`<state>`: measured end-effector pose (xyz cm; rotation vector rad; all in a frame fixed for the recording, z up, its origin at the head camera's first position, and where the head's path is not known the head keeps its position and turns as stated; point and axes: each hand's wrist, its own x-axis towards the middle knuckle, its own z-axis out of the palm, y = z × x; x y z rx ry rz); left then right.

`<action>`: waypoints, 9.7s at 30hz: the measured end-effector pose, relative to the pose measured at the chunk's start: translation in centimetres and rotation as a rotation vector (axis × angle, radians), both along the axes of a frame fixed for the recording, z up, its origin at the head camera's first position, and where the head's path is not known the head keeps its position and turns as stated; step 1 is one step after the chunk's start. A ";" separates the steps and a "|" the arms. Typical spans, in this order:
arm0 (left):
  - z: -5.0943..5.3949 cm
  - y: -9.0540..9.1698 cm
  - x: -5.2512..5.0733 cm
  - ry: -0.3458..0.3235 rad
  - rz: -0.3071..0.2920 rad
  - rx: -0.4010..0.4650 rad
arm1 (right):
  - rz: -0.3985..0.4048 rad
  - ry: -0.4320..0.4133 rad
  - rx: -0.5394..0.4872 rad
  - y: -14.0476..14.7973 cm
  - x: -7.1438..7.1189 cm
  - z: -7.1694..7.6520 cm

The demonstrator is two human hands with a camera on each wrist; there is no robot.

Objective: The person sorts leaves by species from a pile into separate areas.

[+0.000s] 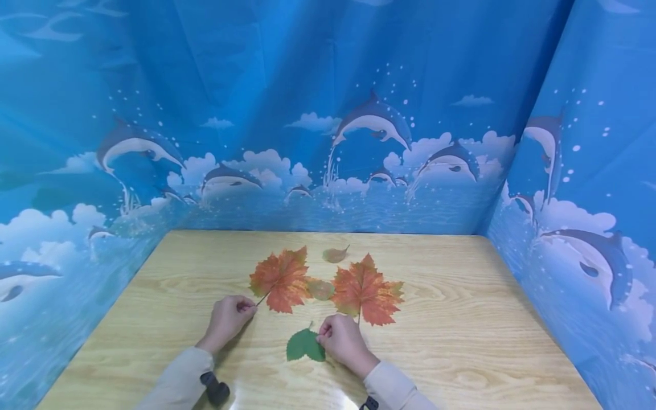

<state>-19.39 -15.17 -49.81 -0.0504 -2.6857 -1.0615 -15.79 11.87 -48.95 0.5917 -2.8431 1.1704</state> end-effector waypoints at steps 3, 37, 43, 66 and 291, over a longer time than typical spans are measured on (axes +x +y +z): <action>-0.1 0.0 -0.2 -0.010 0.006 -0.005 | -0.006 0.000 -0.001 0.0 0.0 0.0; -0.1 -0.3 -0.3 -0.059 -0.003 0.004 | -0.356 -0.155 0.012 6.3 0.8 0.7; 0.0 -0.2 -0.3 -0.078 0.006 0.005 | -0.358 -0.118 0.047 6.0 0.4 0.6; -0.1 -0.3 -0.3 -0.065 -0.005 0.003 | -0.475 -0.046 0.105 5.8 0.4 0.6; 0.7 -14.0 3.2 -0.205 0.366 -0.033 | -0.330 -0.467 -0.722 -20.7 -3.8 -0.1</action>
